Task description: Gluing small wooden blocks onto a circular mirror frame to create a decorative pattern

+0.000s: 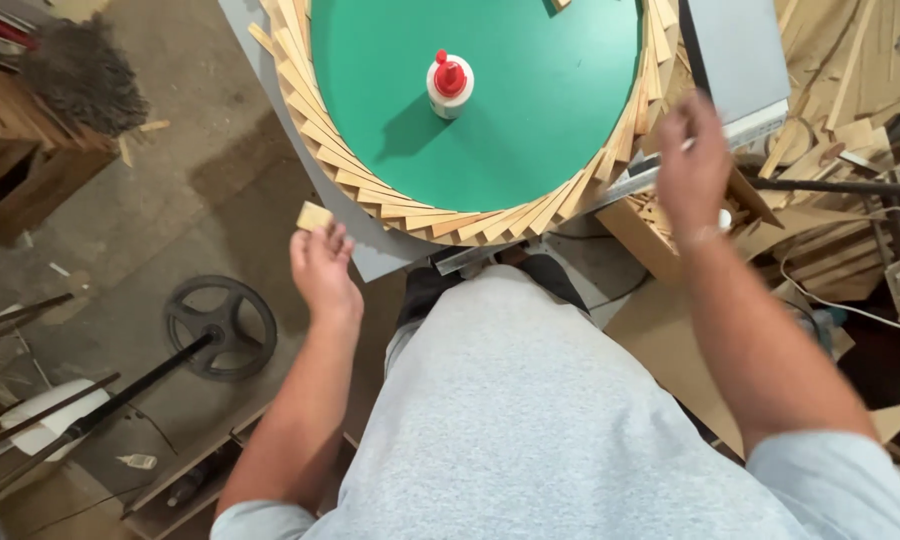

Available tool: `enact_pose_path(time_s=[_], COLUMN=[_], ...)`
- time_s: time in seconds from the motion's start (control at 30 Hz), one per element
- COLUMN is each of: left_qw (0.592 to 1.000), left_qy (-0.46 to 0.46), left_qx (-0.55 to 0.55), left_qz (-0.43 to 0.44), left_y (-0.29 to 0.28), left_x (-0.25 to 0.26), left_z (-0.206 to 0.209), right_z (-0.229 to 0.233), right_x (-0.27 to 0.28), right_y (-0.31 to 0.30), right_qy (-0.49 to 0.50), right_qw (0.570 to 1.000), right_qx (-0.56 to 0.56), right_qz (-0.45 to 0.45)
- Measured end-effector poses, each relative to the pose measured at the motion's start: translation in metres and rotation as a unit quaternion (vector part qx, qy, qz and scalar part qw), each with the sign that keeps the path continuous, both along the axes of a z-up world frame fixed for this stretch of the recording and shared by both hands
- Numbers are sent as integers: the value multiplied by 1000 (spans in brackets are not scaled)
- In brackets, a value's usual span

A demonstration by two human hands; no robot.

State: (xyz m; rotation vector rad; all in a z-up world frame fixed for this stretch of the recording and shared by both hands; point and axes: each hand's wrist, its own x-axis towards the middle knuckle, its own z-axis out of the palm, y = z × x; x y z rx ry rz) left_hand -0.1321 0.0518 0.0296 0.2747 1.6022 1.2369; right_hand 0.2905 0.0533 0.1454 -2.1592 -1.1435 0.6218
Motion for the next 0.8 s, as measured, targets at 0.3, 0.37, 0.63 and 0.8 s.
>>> enact_pose_path(time_s=[0.3, 0.37, 0.63, 0.8], left_qw=[981, 983, 989, 992], left_qy=[-153, -143, -113, -106], left_qx=[-73, -72, -84, -68], left_qz=[99, 88, 40, -8], left_y=[76, 81, 150, 194], left_x=[21, 14, 2, -3], left_z=[41, 28, 28, 19], right_z=[-55, -42, 27, -13], right_x=[97, 87, 48, 58], right_y=[121, 121, 73, 43], right_qy=[453, 426, 355, 294], right_qw=[876, 891, 909, 929], right_qx=[-38, -56, -142, -139], right_qz=[-164, -146, -165, -177])
